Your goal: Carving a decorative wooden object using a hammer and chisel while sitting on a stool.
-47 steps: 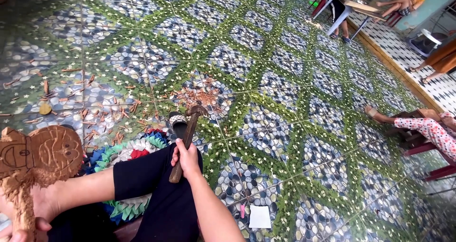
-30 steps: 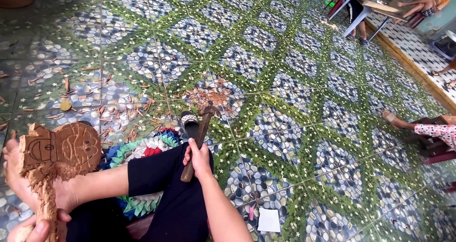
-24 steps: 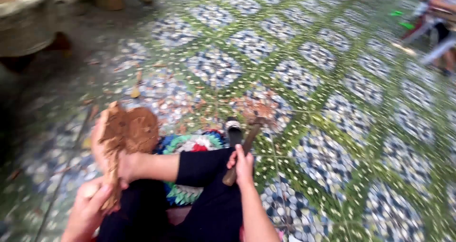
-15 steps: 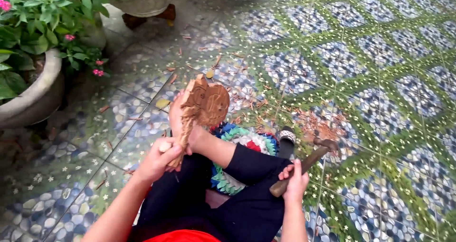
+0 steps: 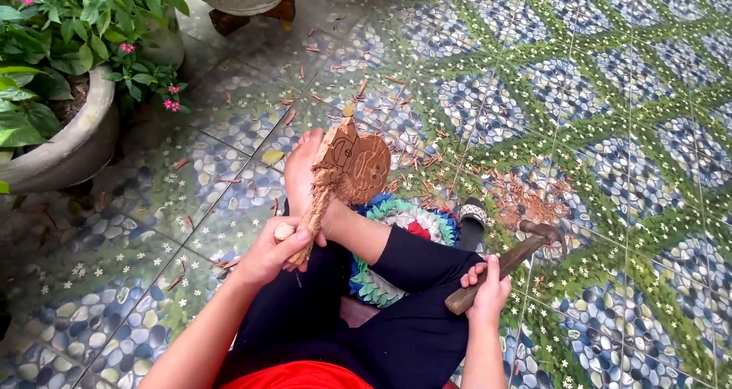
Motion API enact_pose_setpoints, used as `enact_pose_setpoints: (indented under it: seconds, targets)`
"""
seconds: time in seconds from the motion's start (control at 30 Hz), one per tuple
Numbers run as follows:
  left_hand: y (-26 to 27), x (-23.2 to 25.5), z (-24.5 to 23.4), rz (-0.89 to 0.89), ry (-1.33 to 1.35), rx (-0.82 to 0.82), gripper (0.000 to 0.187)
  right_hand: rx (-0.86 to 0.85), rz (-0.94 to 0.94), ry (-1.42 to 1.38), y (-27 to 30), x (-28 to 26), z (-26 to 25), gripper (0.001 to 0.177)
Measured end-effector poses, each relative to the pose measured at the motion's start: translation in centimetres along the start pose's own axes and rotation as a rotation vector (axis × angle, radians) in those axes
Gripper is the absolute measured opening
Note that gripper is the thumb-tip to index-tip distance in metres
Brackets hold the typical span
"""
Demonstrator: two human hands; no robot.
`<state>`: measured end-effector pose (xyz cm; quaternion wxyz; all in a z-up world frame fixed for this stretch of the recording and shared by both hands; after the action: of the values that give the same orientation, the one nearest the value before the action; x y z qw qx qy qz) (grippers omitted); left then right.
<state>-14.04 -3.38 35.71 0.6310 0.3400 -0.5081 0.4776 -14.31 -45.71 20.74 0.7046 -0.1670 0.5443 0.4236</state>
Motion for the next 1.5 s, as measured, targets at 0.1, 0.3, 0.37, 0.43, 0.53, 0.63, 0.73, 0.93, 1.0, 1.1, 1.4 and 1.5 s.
enact_pose_setpoints:
  seconds: [0.1, 0.3, 0.37, 0.43, 0.53, 0.63, 0.73, 0.93, 1.0, 1.1, 1.4, 1.5]
  targets:
    - [0.0, 0.2, -0.4, 0.012, -0.012, 0.011, 0.046, -0.005, -0.012, -0.016, 0.0, 0.4, -0.4, 0.02]
    - [0.2, 0.8, -0.6, 0.043, 0.046, 0.015, 0.046, -0.023, -0.03, -0.02, -0.1, 0.5, -0.6, 0.018]
    - [0.2, 0.8, -0.6, 0.042, 0.064, 0.018, 0.046, -0.03, -0.029, -0.016, -0.3, 0.6, -0.9, 0.017]
    - [0.4, 0.8, -0.5, 0.048, 0.061, 0.013, 0.046, -0.039, -0.044, -0.041, -0.4, 0.6, -1.1, 0.016]
    - [0.4, 0.8, -0.5, 0.053, 0.078, 0.007, 0.044, -0.029, -0.051, -0.035, -0.2, 0.4, -1.0, 0.016]
    - [0.5, 1.1, -0.1, 0.043, 0.072, -0.01, 0.045, -0.026, -0.043, -0.033, -0.3, 0.5, -1.0, 0.016]
    - [0.6, 0.7, -0.4, 0.025, 0.071, -0.004, 0.046, -0.016, -0.041, -0.041, -0.4, 0.6, -0.8, 0.016]
    - [1.3, 0.2, -1.2, 0.143, 0.089, 0.031, 0.041, 0.024, -0.115, -0.027, -0.8, 0.0, 0.1, 0.021]
    - [1.1, 0.4, -0.8, 0.125, 0.08, 0.021, 0.04, 0.014, -0.136, 0.061, -0.5, 0.5, 1.0, 0.027]
    - [1.1, -0.1, -0.6, 0.1, 0.079, 0.007, 0.04, -0.034, -0.175, 0.191, 1.0, -0.2, 2.6, 0.036]
    - [-2.9, -9.0, -5.0, -0.004, 0.259, 0.054, 0.042, -0.067, -0.149, 0.316, -0.3, -0.3, 3.0, 0.042]
    - [-4.5, -13.4, -6.5, -0.042, 0.46, 0.107, 0.041, -0.048, -0.144, 0.327, -0.3, -0.6, 2.7, 0.043]
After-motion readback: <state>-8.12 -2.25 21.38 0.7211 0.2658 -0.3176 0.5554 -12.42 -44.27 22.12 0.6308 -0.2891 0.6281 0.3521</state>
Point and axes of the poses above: each hand's wrist, its own y-axis away from the middle knuckle, its own z-axis out of the palm, x = y × z, the point moved 8 cm from there along -y, towards the middle knuckle, and after that the axes turned 4 degrees about -z, right-handed, at the moved point
